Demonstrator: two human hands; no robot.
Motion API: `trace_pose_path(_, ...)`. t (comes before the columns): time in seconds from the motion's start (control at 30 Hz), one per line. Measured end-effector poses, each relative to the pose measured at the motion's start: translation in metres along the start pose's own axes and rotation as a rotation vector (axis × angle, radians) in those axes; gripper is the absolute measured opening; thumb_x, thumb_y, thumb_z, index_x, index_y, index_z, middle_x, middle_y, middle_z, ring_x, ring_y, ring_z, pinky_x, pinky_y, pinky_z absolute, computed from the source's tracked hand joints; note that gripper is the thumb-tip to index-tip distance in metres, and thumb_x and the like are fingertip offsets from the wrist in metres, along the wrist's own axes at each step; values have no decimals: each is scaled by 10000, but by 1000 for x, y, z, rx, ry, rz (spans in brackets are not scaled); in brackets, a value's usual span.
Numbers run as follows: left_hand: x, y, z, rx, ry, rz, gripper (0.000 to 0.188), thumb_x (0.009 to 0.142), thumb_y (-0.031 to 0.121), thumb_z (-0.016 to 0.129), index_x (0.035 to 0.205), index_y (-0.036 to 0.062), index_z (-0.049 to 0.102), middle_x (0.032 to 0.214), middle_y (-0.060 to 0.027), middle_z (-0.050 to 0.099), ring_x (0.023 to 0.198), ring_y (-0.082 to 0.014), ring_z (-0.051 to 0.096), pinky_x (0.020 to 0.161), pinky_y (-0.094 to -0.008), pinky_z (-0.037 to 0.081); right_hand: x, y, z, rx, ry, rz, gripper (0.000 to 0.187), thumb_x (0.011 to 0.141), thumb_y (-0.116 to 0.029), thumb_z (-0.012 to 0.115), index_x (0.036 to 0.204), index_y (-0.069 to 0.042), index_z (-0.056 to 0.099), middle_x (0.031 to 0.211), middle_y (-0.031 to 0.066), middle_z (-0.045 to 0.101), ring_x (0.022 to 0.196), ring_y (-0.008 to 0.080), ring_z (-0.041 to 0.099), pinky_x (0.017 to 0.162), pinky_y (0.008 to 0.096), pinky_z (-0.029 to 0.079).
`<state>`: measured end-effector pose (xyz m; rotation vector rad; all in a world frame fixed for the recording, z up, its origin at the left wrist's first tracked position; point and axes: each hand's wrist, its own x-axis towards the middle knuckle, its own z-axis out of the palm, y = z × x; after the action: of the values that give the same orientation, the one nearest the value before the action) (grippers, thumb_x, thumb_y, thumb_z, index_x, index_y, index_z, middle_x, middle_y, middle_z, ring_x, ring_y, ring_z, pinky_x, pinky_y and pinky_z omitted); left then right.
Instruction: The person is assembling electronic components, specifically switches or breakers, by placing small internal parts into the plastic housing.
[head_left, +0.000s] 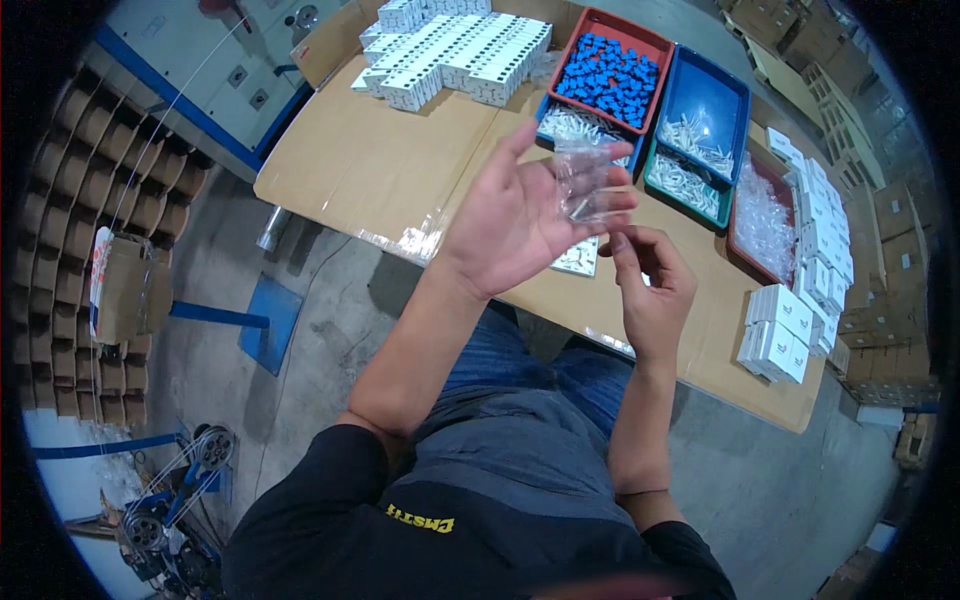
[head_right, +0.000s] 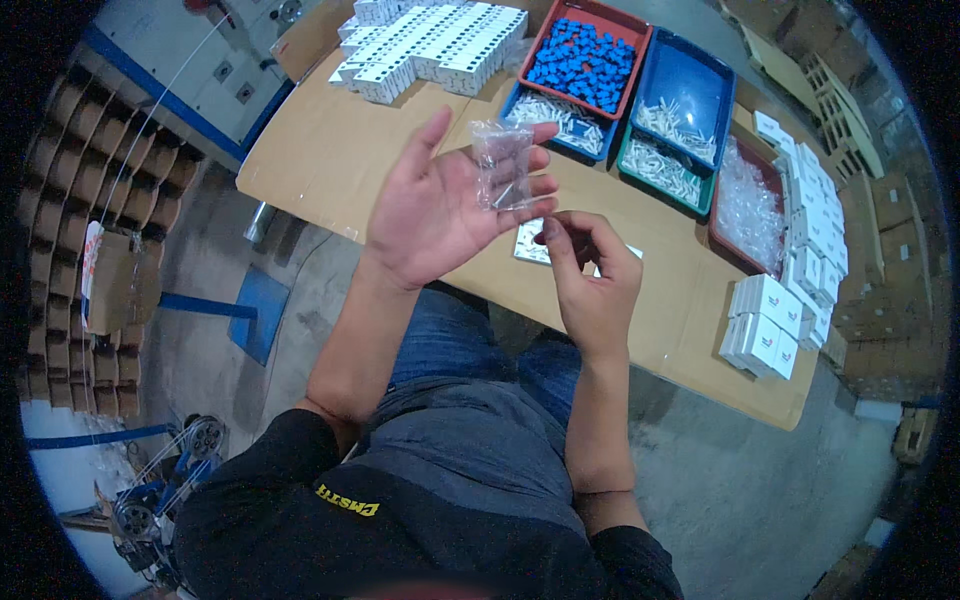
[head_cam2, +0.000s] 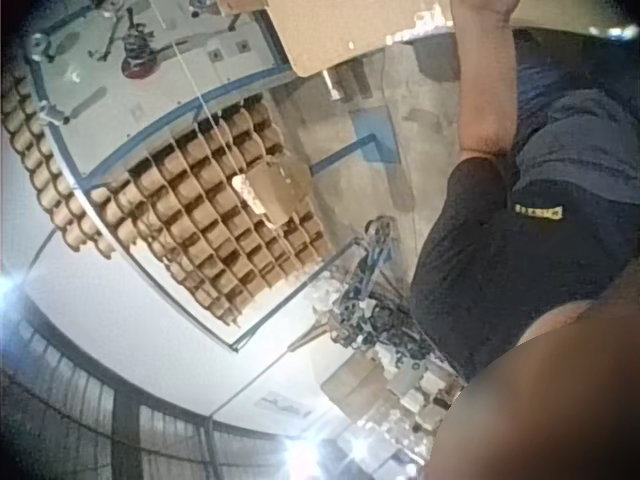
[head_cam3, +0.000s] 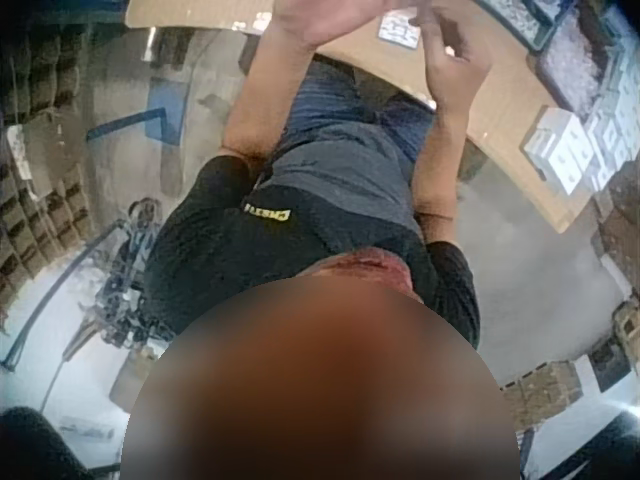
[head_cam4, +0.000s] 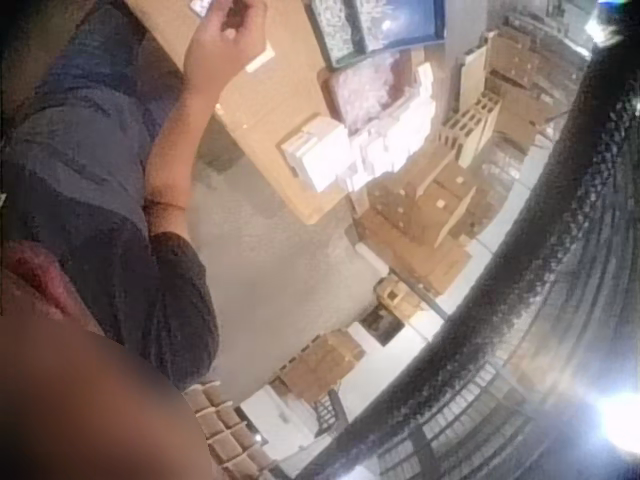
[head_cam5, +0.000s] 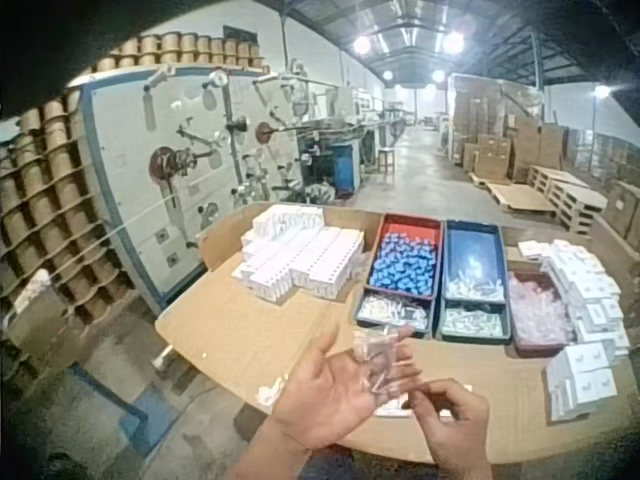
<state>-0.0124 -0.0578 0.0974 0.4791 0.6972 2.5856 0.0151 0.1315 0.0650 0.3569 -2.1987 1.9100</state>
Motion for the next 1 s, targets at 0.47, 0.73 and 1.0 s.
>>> trace_pose_path(0.47,3,-6,12,-114,-163,162,707,1073,549,316,1538,16,331,1338,-88,615,1395,-348,461,1233,-543,257,-3,12,0,31,-25,26,98,971,-68,678,1014,17,700,858,59,737,778,88,685,700,217,511)
trace_pose_path(0.73,0,-53,-132,-109,40,-25,707,1024,564,472,1477,22,427,1153,-42,655,1129,-245,616,1155,-485,381,6,36,-6,-32,16,109,119,971,-115,684,995,-1,714,829,24,734,705,44,608,632,210,460)
trace_pose_path(1.0,-33,-109,-251,-420,225,-162,616,1028,503,531,1411,21,517,1046,-43,683,920,-189,644,937,-400,516,60,140,-10,-264,-93,180,215,959,-178,677,1047,16,711,884,115,739,770,170,691,730,295,534)
